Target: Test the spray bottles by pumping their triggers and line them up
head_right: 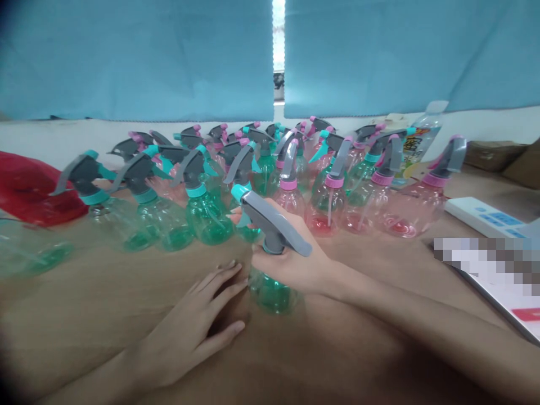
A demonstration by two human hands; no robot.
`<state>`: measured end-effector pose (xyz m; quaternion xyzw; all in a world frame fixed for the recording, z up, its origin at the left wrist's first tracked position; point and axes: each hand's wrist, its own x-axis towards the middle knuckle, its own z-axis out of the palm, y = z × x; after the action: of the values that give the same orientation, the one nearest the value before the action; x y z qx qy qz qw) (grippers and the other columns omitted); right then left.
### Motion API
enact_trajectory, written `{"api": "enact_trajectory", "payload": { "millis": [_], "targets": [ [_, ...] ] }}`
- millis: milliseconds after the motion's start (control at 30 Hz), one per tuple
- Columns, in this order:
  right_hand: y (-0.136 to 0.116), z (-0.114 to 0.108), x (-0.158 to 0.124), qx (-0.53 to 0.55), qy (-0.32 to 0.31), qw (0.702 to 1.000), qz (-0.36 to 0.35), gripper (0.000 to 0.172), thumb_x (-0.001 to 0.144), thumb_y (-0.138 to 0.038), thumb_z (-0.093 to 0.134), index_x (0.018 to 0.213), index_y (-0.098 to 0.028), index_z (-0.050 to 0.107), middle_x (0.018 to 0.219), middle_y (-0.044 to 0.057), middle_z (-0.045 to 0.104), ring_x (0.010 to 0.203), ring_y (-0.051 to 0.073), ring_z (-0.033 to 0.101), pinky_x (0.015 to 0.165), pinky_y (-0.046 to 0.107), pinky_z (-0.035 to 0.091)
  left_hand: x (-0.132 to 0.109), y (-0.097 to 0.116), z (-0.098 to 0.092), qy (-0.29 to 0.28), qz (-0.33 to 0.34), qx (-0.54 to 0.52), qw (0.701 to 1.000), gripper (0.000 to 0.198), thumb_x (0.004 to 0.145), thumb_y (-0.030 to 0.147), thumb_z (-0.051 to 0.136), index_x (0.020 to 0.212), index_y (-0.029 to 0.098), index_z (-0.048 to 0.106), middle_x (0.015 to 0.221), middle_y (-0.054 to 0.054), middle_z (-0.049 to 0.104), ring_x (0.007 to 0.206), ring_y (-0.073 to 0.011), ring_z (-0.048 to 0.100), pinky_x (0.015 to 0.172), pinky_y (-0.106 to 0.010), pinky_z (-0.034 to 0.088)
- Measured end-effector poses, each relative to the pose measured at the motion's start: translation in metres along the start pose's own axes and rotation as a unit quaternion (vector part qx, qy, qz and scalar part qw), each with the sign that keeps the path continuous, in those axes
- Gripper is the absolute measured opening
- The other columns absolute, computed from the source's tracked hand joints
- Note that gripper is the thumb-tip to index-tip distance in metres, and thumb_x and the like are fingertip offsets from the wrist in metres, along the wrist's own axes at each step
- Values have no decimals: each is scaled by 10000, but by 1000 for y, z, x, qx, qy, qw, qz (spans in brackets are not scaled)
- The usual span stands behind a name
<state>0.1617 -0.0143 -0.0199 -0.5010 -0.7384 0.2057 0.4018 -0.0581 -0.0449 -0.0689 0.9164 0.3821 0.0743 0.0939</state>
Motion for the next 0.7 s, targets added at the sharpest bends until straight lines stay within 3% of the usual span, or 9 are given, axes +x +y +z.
{"api": "enact_trajectory", "payload": {
  "millis": [133, 233, 333, 500, 600, 700],
  "targets": [
    [3, 3, 1, 138, -40, 989, -22, 534, 718, -151, 514, 1233, -289, 511, 1024, 11, 688, 795, 197, 678, 646, 312, 570, 0, 0, 0, 1, 1, 1, 1000, 517, 926, 445, 483, 1369, 183, 429, 1469, -132, 400, 1355, -306, 354, 1070, -516, 365],
    [3, 5, 2, 187, -50, 980, -47, 573, 731, -126, 511, 1274, -308, 488, 1219, 21, 624, 1021, 211, 649, 819, 347, 564, 0, 0, 0, 3, 3, 2, 1000, 518, 921, 442, 492, 1370, 192, 426, 1469, -126, 401, 1354, -303, 357, 1073, -516, 362],
    [3, 6, 3, 187, -39, 980, -62, 515, 731, -112, 505, 1208, -302, 539, 1198, 17, 633, 1066, 208, 630, 900, 372, 538, 0, 0, 0, 1, 0, 3, 1000, 516, 920, 433, 498, 1371, 191, 428, 1467, -123, 404, 1352, -302, 360, 1072, -515, 365],
    [2, 6, 2, 158, -29, 986, -53, 339, 729, -138, 500, 1016, -277, 616, 942, 17, 691, 947, 217, 656, 857, 401, 553, 0, 1, 0, -13, -4, 9, 1000, 524, 927, 450, 478, 1373, 180, 423, 1474, -133, 390, 1357, -306, 349, 1069, -524, 365],
    [0, 5, 2, 163, -22, 985, -60, 263, 712, -131, 504, 912, -261, 614, 934, 15, 675, 921, 206, 652, 838, 382, 554, 0, 0, 0, -14, -4, 10, 1000, 522, 929, 446, 476, 1376, 181, 420, 1478, -134, 384, 1359, -307, 345, 1067, -526, 366],
    [0, 5, 3, 157, -23, 986, -58, 268, 723, -133, 502, 933, -255, 615, 913, 11, 676, 902, 202, 650, 822, 371, 551, 0, -1, 0, -7, -2, 6, 1000, 515, 928, 441, 483, 1374, 190, 422, 1475, -128, 390, 1353, -302, 355, 1070, -518, 366]
  ]
}}
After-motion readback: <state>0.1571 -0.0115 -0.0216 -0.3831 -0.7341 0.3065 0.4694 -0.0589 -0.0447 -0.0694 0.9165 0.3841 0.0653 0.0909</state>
